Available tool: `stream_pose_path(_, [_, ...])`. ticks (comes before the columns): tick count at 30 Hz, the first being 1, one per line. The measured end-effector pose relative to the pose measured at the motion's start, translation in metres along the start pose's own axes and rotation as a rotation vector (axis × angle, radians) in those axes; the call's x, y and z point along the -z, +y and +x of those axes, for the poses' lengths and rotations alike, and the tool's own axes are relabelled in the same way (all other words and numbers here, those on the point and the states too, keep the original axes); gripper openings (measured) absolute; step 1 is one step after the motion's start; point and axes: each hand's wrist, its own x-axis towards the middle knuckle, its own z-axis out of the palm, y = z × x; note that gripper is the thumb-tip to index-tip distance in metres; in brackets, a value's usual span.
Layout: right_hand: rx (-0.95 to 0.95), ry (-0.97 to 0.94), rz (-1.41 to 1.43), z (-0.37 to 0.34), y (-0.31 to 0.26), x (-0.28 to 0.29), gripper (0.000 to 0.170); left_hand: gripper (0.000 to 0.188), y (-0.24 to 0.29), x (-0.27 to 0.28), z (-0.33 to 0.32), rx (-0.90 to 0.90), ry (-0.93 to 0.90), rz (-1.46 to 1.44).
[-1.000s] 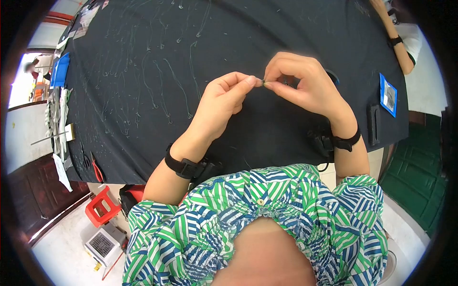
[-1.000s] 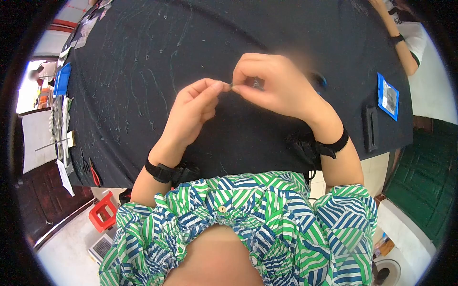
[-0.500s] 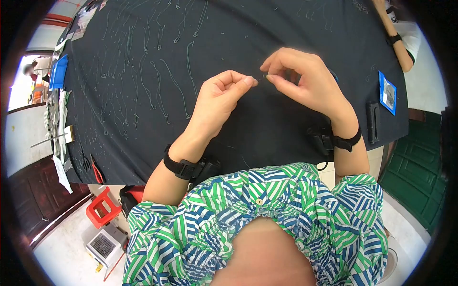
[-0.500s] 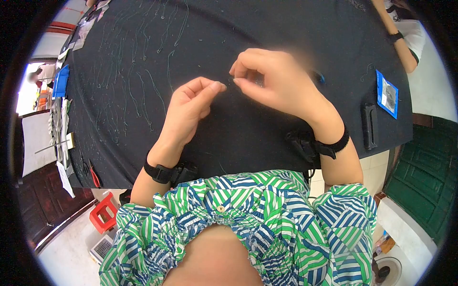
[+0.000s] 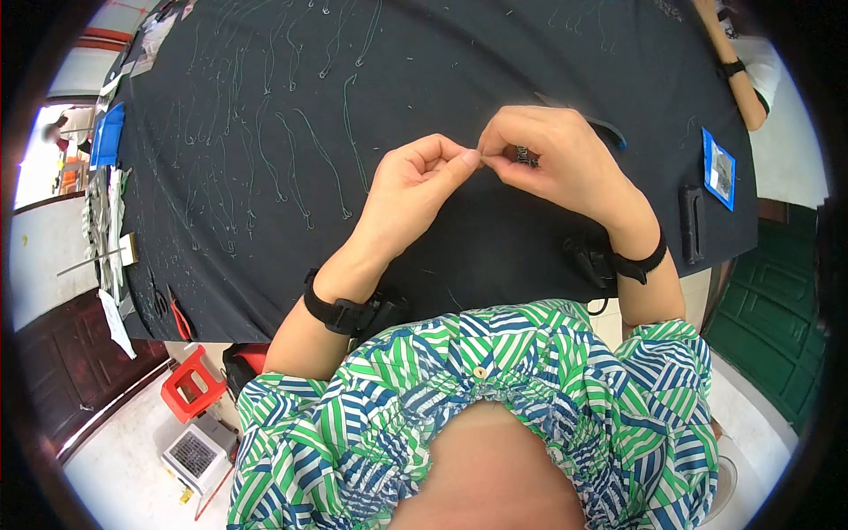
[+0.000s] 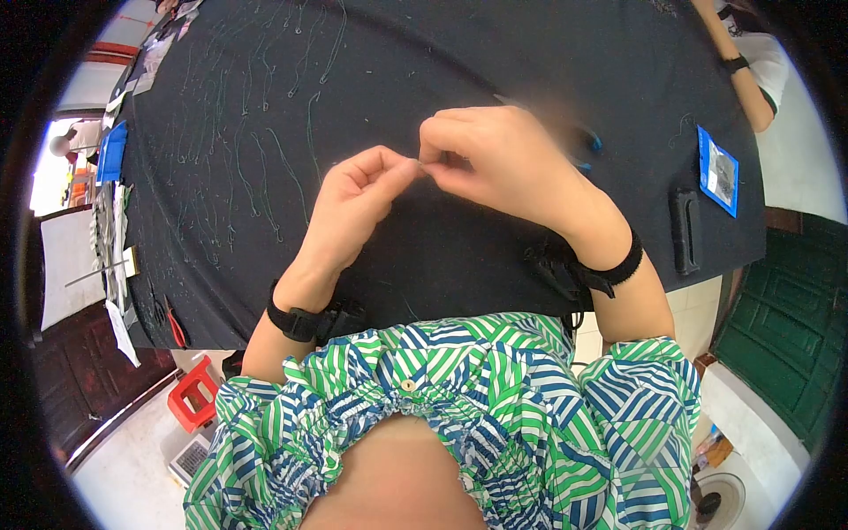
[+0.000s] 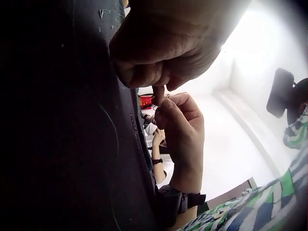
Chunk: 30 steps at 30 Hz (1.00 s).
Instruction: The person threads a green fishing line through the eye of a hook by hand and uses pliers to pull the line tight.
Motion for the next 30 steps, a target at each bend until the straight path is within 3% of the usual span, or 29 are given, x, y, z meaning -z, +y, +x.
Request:
stream_pose_path(4, [-0.056, -0.032, 0.108, -0.001, 0.001, 0.003, 0.004, 0.017, -0.002, 0.0, 0.0, -0.036, 0.008, 0.011])
stream_pose_path(9, [-0.218, -0.004, 0.35, -0.002, 0.006, 0.004, 0.011, 0.016, 0.003, -0.003, -0.001, -0.09, 0.066, 0.04])
stream_pose_path(15, [-0.251, -0.052, 0.485, -0.001, 0.001, -0.001, 0.012, 0.017, 0.0, -0.001, -0.001, -0.085, 0.1, 0.025])
stream_pose_path(24, [-0.248, 0.004, 0.325, 0.002, -0.011, 0.002, 0.011, 0.017, 0.0, -0.003, -0.002, -0.113, 0.121, 0.052])
stream_pose_path(30, [-0.099, 0.109, 0.16, 0.002, -0.012, 0.0, 0.009, 0.018, 0.001, -0.003, -0.002, -0.153, 0.156, 0.081])
